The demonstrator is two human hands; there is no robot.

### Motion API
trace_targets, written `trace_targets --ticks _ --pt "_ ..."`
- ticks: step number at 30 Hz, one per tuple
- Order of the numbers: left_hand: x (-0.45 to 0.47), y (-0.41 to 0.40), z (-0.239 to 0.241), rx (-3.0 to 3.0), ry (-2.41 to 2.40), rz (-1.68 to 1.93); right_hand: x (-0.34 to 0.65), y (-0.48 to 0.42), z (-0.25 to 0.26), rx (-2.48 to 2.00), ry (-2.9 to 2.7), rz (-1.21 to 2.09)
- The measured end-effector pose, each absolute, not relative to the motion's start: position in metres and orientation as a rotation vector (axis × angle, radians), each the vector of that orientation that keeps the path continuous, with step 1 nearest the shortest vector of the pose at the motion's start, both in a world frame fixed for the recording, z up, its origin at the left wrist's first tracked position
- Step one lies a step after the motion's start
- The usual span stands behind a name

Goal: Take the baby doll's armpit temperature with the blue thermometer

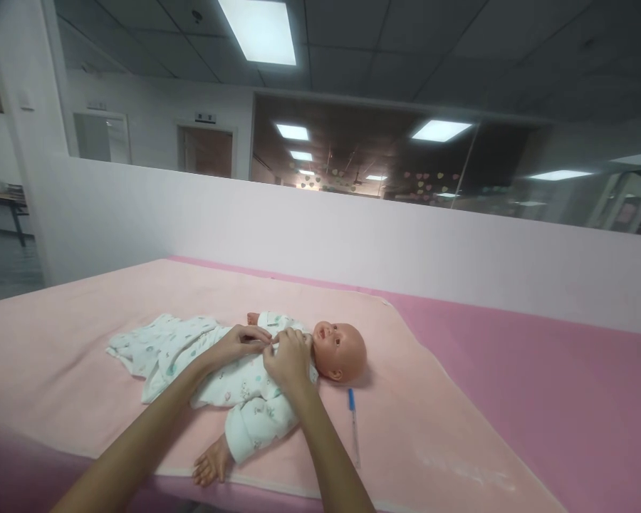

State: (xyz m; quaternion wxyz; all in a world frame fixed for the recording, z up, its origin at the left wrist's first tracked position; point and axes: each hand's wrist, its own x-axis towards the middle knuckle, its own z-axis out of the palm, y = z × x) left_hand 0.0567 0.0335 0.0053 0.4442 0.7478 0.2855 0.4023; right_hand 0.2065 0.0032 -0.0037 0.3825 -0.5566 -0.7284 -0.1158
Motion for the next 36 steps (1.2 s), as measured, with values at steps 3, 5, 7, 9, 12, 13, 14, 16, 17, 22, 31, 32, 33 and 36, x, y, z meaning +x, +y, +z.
trace_targets --ticks 3,5,7,9,12,13,14,16,17,22,31,32,33,36 --pt "0.056 0.033 0.005 1.837 0.718 1.030 0.208 0.010 0.003 -1.463 -1.917 -0.270" --pt "0.055 0.032 0.005 1.830 0.740 1.044 0.209 0.013 0.004 -1.447 -1.941 -0.238" --pt "0.055 0.031 0.005 1.833 0.767 1.046 0.211 0.014 0.002 -1.412 -1.936 -0.227" --pt "0.055 0.031 0.006 1.847 0.778 1.040 0.213 0.014 -0.001 -1.374 -1.914 -0.252" --pt "0.055 0.031 0.006 1.855 0.773 1.037 0.215 0.010 -0.004 -1.336 -1.895 -0.312" --pt "0.055 0.032 0.006 1.853 0.776 1.039 0.215 0.008 -0.004 -1.326 -1.891 -0.323" --pt "0.055 0.032 0.005 1.848 0.781 1.039 0.214 0.006 -0.004 -1.317 -1.886 -0.327" --pt "0.055 0.032 0.005 1.835 0.792 1.035 0.213 0.004 -0.004 -1.295 -1.876 -0.316" --pt "0.055 0.032 0.005 1.830 0.797 1.031 0.212 0.003 -0.004 -1.282 -1.868 -0.309" --pt "0.055 0.026 0.010 1.810 0.808 1.014 0.209 0.002 -0.006 -1.206 -1.794 -0.282" --pt "0.057 0.023 0.014 1.817 0.833 1.039 0.210 0.002 -0.010 -1.169 -1.819 -0.337" --pt "0.057 0.023 0.013 1.820 0.835 1.033 0.210 0.001 -0.010 -1.159 -1.821 -0.335" --pt "0.057 0.023 0.013 1.828 0.836 1.024 0.209 0.001 -0.010 -1.147 -1.816 -0.334" --pt "0.057 0.023 0.013 1.870 0.813 1.007 0.208 0.000 -0.011 -1.107 -1.795 -0.352"
